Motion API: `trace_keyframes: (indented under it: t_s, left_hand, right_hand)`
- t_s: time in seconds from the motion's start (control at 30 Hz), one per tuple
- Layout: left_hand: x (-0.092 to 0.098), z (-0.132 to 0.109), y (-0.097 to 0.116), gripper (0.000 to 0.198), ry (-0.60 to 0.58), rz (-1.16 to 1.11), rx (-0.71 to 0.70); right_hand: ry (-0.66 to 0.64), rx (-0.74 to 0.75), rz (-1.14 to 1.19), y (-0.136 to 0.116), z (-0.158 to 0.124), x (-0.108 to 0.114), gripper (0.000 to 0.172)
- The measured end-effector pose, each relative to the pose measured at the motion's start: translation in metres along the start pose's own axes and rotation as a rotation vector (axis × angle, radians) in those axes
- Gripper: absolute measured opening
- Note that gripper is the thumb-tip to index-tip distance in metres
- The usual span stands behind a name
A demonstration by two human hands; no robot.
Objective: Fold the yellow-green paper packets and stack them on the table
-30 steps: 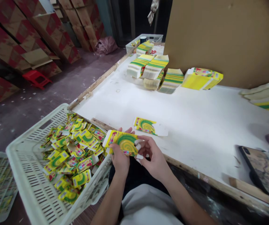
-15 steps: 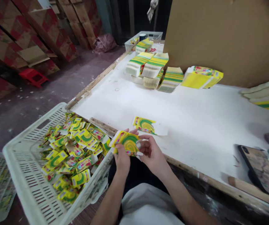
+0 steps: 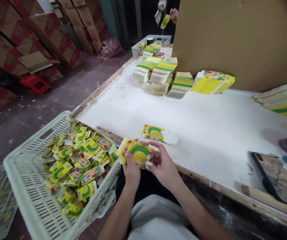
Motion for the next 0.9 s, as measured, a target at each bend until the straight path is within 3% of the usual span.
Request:
trace_keyframes:
  t_s: [0.1,0.17,0.27,0.37,0.5,0.7,0.9]
  left_hand:
    - [-0.003,0.0,0.003,0.05,-0.134,0.091,-0.073]
    - [-0.003,0.002,0.004,0.049,-0.155,0.107,-0.093]
    - [0.001,0.007,0.004,0.051,-0.052,0.03,-0.071]
    - [0.001,0.01,0.002,0.054,0.028,-0.055,-0.025]
    - [0.0,0.009,0.002,0.053,0.064,-0.077,-0.014]
    - [0.002,0.006,0.001,0.058,0.099,-0.059,-0.017]
    - [0.001,0.003,0.004,0.046,0.155,-0.055,-0.012]
  right_hand:
    - [-0.011,-0.021,0.021,0.002,0.001,0.0,0.066]
    - [-0.059,-0.041,0.086,0.003,0.003,0.0,0.065]
    - [-0.145,-0.093,0.214,0.004,0.005,-0.002,0.062]
    - [-0.149,-0.115,0.247,0.006,0.006,-0.003,0.059]
    - [-0.084,-0.083,0.177,0.006,0.007,-0.003,0.057]
    - [-0.165,-0.128,0.201,0.005,0.006,-0.003,0.048]
    - [-0.114,-0.111,0.173,0.007,0.002,-0.006,0.054]
Point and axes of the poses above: each hand's wrist, its own z-axis towards the middle knuckle, its own x-axis out of the back of the hand, y = z × x, the point moved 7 cm from there along z, towards the middle knuckle, and after that the axes turned 14 degrees about -x, right-handed, at the moved point
